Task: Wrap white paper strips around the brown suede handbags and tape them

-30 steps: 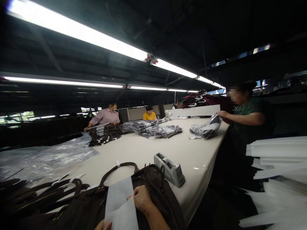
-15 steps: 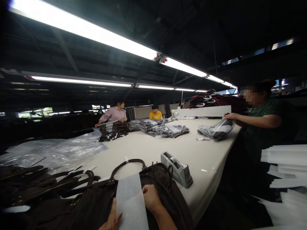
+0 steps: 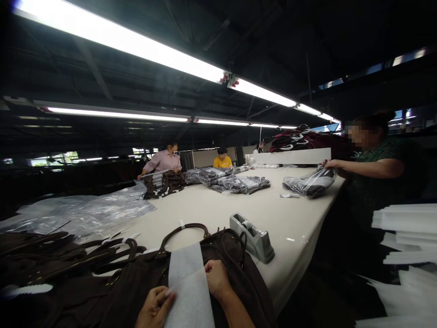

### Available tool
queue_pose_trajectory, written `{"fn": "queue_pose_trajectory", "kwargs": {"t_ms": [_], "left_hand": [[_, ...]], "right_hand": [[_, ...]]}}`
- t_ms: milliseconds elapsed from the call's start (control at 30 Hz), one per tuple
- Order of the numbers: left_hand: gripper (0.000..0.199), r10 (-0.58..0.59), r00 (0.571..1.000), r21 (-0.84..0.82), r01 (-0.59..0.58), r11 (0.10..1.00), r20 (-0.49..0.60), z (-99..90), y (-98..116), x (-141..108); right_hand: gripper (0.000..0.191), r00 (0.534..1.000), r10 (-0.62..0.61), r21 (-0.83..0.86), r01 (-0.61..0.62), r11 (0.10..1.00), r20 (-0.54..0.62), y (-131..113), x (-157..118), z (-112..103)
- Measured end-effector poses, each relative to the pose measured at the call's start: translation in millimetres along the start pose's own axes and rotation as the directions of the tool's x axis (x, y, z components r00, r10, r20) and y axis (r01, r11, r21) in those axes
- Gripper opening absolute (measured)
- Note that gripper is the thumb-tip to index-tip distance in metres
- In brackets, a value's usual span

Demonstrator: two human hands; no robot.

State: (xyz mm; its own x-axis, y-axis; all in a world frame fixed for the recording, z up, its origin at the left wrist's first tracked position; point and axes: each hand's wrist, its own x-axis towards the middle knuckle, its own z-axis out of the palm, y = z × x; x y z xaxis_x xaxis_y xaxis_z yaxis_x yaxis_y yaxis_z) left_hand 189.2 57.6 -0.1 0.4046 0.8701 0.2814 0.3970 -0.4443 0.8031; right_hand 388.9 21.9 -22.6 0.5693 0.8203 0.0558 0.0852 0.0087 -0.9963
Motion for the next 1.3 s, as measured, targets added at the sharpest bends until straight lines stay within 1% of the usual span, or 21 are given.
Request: {"fn": "queue_pose_trajectory", "kwargs": {"t_ms": [100,233,367,500,567,633,700,733,767,800,867,933,967,1033,1167,1233,1300], "left_hand": [[0.047,-0.050,0.998,-0.067,0.052,0.996,0.028,-3.5,14,0],[0.043,-0.091,0.995,-0.053,0.092,0.994,0.029,-2.6,27,2],[0.044,-0.113,0.992,0.012,0.113,0.994,0.060,1.5,25,7],[0.044,-0.112,0.993,0.046,0.110,0.993,0.040,4.0,20,7],[0.040,-0.075,0.997,0.074,0.076,0.994,-0.006,4.8,21,4],[0.036,0.026,0.997,0.088,-0.019,0.996,-0.079,5.9,23,1],[0.032,0.159,0.978,0.084,-0.149,0.985,-0.138,7.1,24,-1],[0.030,0.203,0.968,0.077,-0.193,0.978,-0.149,7.6,24,-2],[0.030,0.216,0.966,0.065,-0.209,0.976,-0.145,7.9,24,-2],[0.031,0.202,0.972,0.052,-0.197,0.979,-0.122,8.1,24,-2],[0.030,0.128,0.990,0.041,-0.126,0.991,-0.050,8.0,24,-1],[0.029,0.062,0.998,0.070,-0.062,0.996,0.011,8.0,25,0],[0.028,0.044,0.999,0.094,-0.046,0.995,0.024,8.2,25,0],[0.025,0.019,1.000,0.139,-0.022,0.990,0.019,8.9,27,0],[0.019,-0.032,0.999,0.193,0.037,0.981,-0.029,11.3,30,-4],[0.017,-0.051,0.997,0.226,0.061,0.972,-0.050,13.2,32,-7],[0.016,-0.065,0.996,0.265,0.079,0.961,-0.061,15.8,35,-9]], "right_hand": [[0.026,1.000,0.009,0.002,-0.009,1.000,0.019,1,-1,-1],[0.025,0.999,0.022,-0.004,-0.021,1.000,0.032,3,-1,-3],[0.024,0.999,0.028,-0.007,-0.027,1.000,0.029,4,-3,-5],[0.023,0.999,0.022,-0.001,-0.022,1.000,0.050,1,-8,-8],[0.022,0.998,0.014,0.002,-0.015,1.000,0.068,0,-10,-8],[0.023,0.997,0.004,0.009,-0.004,1.000,0.082,0,-12,-8],[0.023,0.995,-0.012,0.019,0.010,1.000,0.097,2,-11,-8],[0.023,0.995,-0.016,0.022,0.013,1.000,0.102,3,-10,-7],[0.022,0.995,-0.012,0.021,0.010,1.000,0.101,4,-9,-7],[0.021,0.996,-0.002,0.014,0.001,1.000,0.091,6,-8,-7],[0.019,0.998,0.024,-0.010,-0.024,1.000,0.050,7,-6,-7],[0.016,0.999,0.033,-0.023,-0.033,0.999,0.016,7,-7,-7],[0.014,0.999,0.033,-0.028,-0.032,0.999,0.009,6,-7,-8],[0.011,0.999,0.033,-0.033,-0.033,0.999,0.010,5,-9,-9],[0.010,0.999,0.032,-0.051,-0.031,0.998,0.019,3,-12,-12],[0.011,0.999,0.034,-0.031,-0.033,0.999,0.037,2,-13,-13],[0.014,0.996,0.063,0.014,-0.064,0.998,0.069,-2,-15,-15]]}}
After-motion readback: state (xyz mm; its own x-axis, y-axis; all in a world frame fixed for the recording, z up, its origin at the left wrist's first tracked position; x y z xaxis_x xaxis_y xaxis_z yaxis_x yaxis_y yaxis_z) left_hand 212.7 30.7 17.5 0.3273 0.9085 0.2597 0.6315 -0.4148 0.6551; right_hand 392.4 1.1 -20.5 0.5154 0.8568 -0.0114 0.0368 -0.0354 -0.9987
